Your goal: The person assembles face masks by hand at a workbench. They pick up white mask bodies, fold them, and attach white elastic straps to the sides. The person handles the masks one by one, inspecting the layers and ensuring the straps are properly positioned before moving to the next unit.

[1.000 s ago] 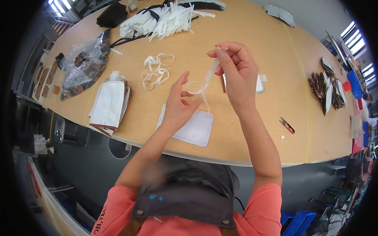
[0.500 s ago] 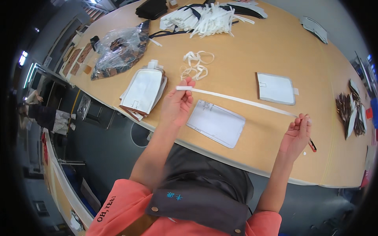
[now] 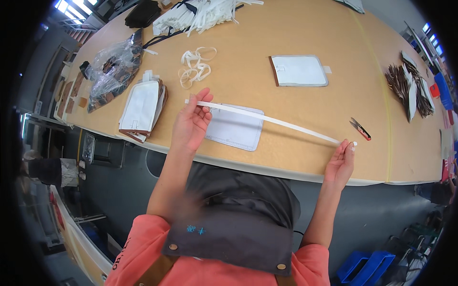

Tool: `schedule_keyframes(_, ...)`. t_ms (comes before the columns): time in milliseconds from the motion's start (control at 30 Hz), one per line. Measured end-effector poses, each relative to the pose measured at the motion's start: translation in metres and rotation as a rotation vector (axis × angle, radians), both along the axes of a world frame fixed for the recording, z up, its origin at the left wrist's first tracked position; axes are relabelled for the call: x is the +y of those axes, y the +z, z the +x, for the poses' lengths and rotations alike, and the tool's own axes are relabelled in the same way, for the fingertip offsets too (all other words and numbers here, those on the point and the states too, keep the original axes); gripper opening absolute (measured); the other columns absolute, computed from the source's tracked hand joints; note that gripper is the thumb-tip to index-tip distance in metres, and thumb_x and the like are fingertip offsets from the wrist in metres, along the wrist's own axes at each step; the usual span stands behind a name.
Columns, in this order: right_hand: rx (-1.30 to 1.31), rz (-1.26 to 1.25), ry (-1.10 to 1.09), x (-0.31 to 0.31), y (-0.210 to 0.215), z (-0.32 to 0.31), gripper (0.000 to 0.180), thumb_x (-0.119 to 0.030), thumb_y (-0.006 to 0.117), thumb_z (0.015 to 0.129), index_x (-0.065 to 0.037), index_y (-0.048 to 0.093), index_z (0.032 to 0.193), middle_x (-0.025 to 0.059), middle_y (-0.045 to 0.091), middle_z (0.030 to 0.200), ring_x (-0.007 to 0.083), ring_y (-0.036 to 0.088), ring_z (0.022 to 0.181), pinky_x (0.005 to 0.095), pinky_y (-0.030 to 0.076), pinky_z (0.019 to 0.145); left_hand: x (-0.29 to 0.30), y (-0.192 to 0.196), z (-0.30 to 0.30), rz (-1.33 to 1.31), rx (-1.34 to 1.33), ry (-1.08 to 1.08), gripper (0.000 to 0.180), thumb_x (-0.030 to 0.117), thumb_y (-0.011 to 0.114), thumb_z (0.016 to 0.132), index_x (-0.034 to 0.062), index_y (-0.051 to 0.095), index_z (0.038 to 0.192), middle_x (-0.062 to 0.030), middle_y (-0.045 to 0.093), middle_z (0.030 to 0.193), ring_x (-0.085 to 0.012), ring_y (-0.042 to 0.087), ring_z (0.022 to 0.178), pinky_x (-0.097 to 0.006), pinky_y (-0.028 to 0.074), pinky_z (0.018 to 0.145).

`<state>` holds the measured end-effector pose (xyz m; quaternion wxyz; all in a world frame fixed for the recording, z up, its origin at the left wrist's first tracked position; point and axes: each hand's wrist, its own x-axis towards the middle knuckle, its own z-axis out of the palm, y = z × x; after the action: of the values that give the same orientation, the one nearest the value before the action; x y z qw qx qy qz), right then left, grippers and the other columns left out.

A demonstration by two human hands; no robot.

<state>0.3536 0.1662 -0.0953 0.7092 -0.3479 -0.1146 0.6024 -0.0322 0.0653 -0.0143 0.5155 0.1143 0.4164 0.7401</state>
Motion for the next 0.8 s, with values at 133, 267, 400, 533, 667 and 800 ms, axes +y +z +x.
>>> schedule_keyframes(133,-0.033,0.031,0.013,0.003,-0.007,0.015,0.028,-0.008,0.055,0.103,0.003,0.052,0.128,0.0132,0.063,0.121,0.0165,0.066,0.108,0.0251,0.060,0.091,-0.004,-0.008,-0.003,-0.013,0.070,-0.105,0.043,0.027,0.057,0.104,-0.0068,0.058,0.130,-0.0062,0.066,0.108,-0.0075,0.056,0.080,-0.023,0.052,0.074)
schedule_keyframes(267,-0.324,0.043,-0.171,-0.008,0.029,0.002,0.044,-0.003,0.053,0.102,0.004,0.037,0.142,0.0187,0.055,0.134,0.0222,0.057,0.124,0.0325,0.052,0.103,-0.002,-0.003,0.024,-0.122,0.247,-0.085,0.034,0.019,0.062,0.101,-0.0073,0.063,0.123,-0.0096,0.067,0.108,-0.0108,0.064,0.084,-0.027,0.058,0.078)
schedule_keyframes(400,-0.890,0.412,-0.365,-0.052,0.109,-0.066,0.049,0.003,0.058,0.096,0.004,0.042,0.142,0.0183,0.053,0.140,0.0244,0.052,0.129,0.0379,0.044,0.108,0.002,-0.011,0.042,-0.153,0.309,-0.123,0.027,0.013,0.065,0.098,-0.0061,0.067,0.118,-0.0123,0.069,0.107,-0.0154,0.070,0.090,-0.029,0.061,0.082)
schedule_keyframes(533,-1.506,1.019,0.276,-0.067,0.116,-0.128,0.035,-0.001,0.073,0.081,-0.007,0.069,0.115,0.0104,0.065,0.128,0.0309,0.059,0.115,0.0402,0.046,0.097,-0.001,-0.010,0.050,-0.139,0.373,-0.139,0.025,0.012,0.067,0.097,-0.0040,0.068,0.116,-0.0116,0.070,0.104,-0.0165,0.071,0.092,-0.028,0.061,0.083)
schedule_keyframes(667,-1.682,1.138,0.230,-0.042,0.073,-0.171,0.039,-0.006,0.076,0.078,-0.008,0.069,0.116,0.0061,0.068,0.114,0.0258,0.063,0.099,0.0413,0.046,0.089,-0.008,-0.001,0.053,-0.117,0.457,-0.159,0.023,0.009,0.067,0.096,-0.0029,0.069,0.115,-0.0104,0.071,0.104,-0.0157,0.070,0.089,-0.027,0.059,0.078)
schedule_keyframes(800,-1.627,1.176,0.289,-0.038,0.057,-0.178,0.030,-0.007,0.073,0.080,-0.008,0.069,0.110,0.0055,0.067,0.101,0.0229,0.062,0.087,0.0393,0.048,0.081,-0.015,-0.001,0.048,-0.175,0.579,-0.168,0.022,0.010,0.068,0.095,-0.0009,0.070,0.114,-0.0080,0.072,0.101,-0.0127,0.069,0.086,-0.025,0.056,0.071)
